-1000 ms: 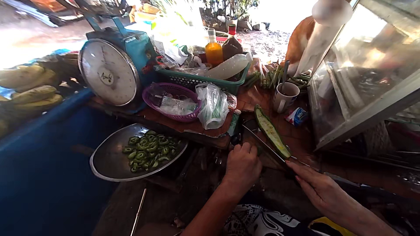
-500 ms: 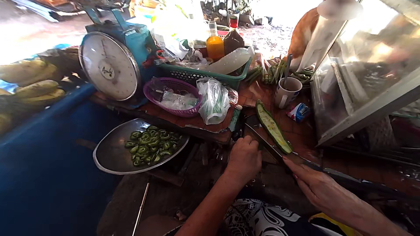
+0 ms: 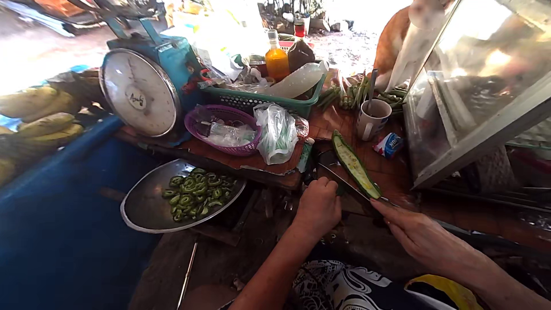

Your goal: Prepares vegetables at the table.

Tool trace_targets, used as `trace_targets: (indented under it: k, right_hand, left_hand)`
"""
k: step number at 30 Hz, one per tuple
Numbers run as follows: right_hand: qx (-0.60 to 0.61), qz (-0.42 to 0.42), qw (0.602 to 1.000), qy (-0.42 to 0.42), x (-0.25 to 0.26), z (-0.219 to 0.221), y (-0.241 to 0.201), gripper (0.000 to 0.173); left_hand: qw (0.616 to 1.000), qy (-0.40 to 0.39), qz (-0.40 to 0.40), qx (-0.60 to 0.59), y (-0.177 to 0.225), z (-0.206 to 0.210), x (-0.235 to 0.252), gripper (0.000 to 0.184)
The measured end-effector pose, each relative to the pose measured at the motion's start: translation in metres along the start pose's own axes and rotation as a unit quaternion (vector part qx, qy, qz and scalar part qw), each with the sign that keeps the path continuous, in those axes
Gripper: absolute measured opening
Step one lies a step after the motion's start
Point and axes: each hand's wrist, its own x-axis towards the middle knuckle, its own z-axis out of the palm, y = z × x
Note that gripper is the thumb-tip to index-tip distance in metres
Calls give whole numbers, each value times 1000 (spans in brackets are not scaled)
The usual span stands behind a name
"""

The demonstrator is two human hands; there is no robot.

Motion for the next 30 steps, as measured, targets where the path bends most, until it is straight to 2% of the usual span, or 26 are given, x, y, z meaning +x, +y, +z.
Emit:
trace_targets:
  k: [7,16,23,30]
  right_hand:
    - [-47,-29,997,54,-12,3,-12,50]
    - [-147,-39,987,41,-10,13,-23,51]
    - [-76,6,996,-38,12,7,-22,53]
    - [-89,-3,996,-26,-13,1,-14,52]
  left_hand:
    - [1000,-7,-12,7,5,-1,2,25]
    - [1000,12,-4,2,4,3,1,26]
    - [999,36,-3,-4,2,6,-1,25]
    - [1000,13,-25,-6,5,3,-1,26]
